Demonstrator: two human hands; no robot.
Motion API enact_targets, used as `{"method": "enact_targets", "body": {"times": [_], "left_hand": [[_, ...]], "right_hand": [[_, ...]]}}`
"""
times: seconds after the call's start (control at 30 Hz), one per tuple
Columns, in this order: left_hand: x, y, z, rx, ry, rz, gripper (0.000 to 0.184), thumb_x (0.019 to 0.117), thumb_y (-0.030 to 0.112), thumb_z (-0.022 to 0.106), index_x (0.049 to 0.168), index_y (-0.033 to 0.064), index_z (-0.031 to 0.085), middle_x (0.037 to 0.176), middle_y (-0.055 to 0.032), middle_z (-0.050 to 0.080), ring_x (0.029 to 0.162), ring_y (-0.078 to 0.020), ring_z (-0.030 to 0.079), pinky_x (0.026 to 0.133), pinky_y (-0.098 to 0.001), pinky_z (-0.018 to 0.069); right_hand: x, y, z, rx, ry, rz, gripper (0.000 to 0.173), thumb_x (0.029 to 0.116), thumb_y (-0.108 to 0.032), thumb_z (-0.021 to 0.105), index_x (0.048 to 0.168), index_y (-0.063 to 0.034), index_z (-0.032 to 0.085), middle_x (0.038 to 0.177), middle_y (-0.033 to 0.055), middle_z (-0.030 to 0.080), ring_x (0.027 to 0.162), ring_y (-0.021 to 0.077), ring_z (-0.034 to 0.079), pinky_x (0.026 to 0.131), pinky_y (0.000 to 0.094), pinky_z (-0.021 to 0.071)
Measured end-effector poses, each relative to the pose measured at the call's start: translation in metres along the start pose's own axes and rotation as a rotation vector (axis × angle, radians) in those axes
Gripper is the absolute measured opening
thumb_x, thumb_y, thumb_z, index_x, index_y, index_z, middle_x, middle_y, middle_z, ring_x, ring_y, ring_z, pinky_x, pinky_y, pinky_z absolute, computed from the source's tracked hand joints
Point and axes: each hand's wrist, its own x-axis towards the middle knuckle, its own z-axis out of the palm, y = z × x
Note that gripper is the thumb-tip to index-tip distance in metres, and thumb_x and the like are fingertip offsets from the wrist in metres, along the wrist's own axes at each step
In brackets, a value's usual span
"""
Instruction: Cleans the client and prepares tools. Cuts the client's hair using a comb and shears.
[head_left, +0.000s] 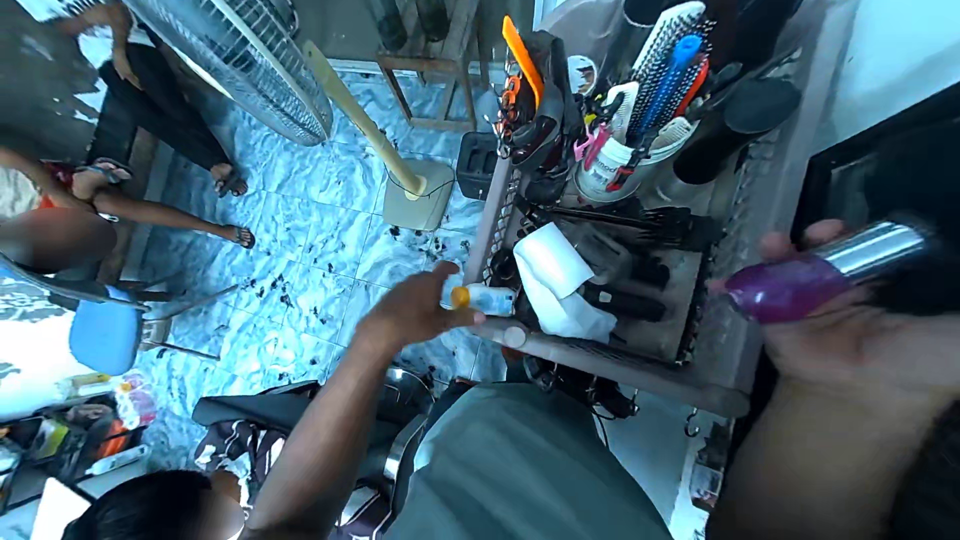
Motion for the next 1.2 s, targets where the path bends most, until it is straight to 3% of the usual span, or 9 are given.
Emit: {"method": "enact_targets", "body": {"times": [0.13,0.23,0.4,0.53,0.63,0.7,0.83,1.0,1.2], "left_hand": [[0.012,-0.005,0.056,-0.114,0.166,0.107,0.053,0.0903,0.037,0.078,0.133,0.0097,0.063,0.118,-0.0163,0.067,0.100,-0.0309,0.069,0.087,-0.0551,0.0590],[-0.009,-0.004,0.063,-0.303,0.379,0.170,0.047,0.0854,0.029,0.082,0.126,0.0108,0.067,0.113,-0.0098,0.064,0.097,-0.0201,0.067,0.082,-0.0421,0.0607],[-0.045,0.024,0.055,-0.931,0.622,0.367,0.052,0.0777,0.008,0.088,0.123,0.0022,0.063,0.109,-0.0090,0.070,0.094,-0.0181,0.071,0.082,-0.0363,0.0638],[-0.028,0.010,0.067,-1.181,0.762,0.510,0.038,0.0899,0.012,0.079,0.123,0.0038,0.062,0.108,-0.0104,0.073,0.093,-0.0195,0.073,0.082,-0.0389,0.0630],[-0.031,-0.013,0.011,-0.634,0.677,0.508,0.043,0.0951,0.020,0.074,0.129,-0.0005,0.059,0.114,-0.0111,0.071,0.099,-0.0170,0.071,0.088,-0.0372,0.0613],[-0.039,0.000,-0.053,-0.060,0.552,0.514,0.049,0.0971,0.038,0.070,0.132,0.0045,0.063,0.120,-0.0114,0.070,0.105,-0.0195,0.069,0.093,-0.0426,0.0587],[-0.049,0.101,-0.136,0.763,0.176,0.413,0.040,0.0967,0.047,0.067,0.131,0.0268,0.065,0.111,-0.0114,0.068,0.097,-0.0362,0.068,0.071,-0.0594,0.0539],[-0.048,0.195,-0.161,1.163,0.042,0.293,0.033,0.0899,0.048,0.075,0.099,0.0173,0.067,0.081,-0.0091,0.061,0.079,-0.0341,0.064,0.060,-0.0548,0.0459],[-0.054,0.220,-0.165,1.239,0.039,0.391,0.037,0.0878,0.051,0.076,0.091,0.0160,0.065,0.076,-0.0053,0.055,0.071,-0.0282,0.060,0.057,-0.0492,0.0434]], "right_hand": [[0.002,0.037,0.028,0.043,-0.109,0.227,0.094,0.0797,-0.094,0.037,0.134,-0.0210,0.060,0.123,0.0117,0.069,0.098,0.0333,0.071,0.071,0.0557,0.0620],[0.003,0.073,0.047,-0.236,-0.237,0.190,0.048,0.0894,-0.051,0.074,0.128,-0.0263,0.063,0.121,0.0013,0.071,0.083,0.0176,0.073,0.058,0.0351,0.0634],[-0.007,0.144,0.111,-0.513,-0.454,0.198,0.029,0.0903,-0.011,0.072,0.119,-0.0055,0.068,0.105,0.0099,0.073,0.086,0.0213,0.072,0.074,0.0413,0.0640],[-0.003,0.162,0.137,-0.431,-0.502,0.254,0.027,0.0930,-0.013,0.072,0.118,-0.0043,0.067,0.107,0.0124,0.072,0.093,0.0234,0.071,0.082,0.0433,0.0632],[0.009,0.146,0.114,-0.881,-0.429,0.061,0.030,0.0914,-0.017,0.075,0.119,-0.0053,0.071,0.111,0.0070,0.074,0.101,0.0163,0.071,0.089,0.0385,0.0613],[0.015,0.130,0.099,-1.279,-0.310,-0.025,0.039,0.0854,-0.013,0.078,0.119,0.0038,0.066,0.109,0.0171,0.070,0.103,0.0228,0.067,0.094,0.0474,0.0549],[0.022,0.119,0.086,-1.389,-0.243,-0.118,0.049,0.0849,-0.014,0.079,0.126,0.0071,0.062,0.115,0.0228,0.069,0.109,0.0288,0.067,0.098,0.0525,0.0528],[0.025,0.119,0.086,-1.295,-0.206,-0.114,0.058,0.0820,-0.012,0.082,0.131,0.0080,0.057,0.119,0.0219,0.068,0.114,0.0269,0.066,0.102,0.0486,0.0523],[0.026,0.117,0.088,-1.298,-0.223,-0.122,0.053,0.0832,-0.010,0.080,0.128,0.0075,0.059,0.117,0.0221,0.068,0.113,0.0266,0.066,0.102,0.0484,0.0514]]}}
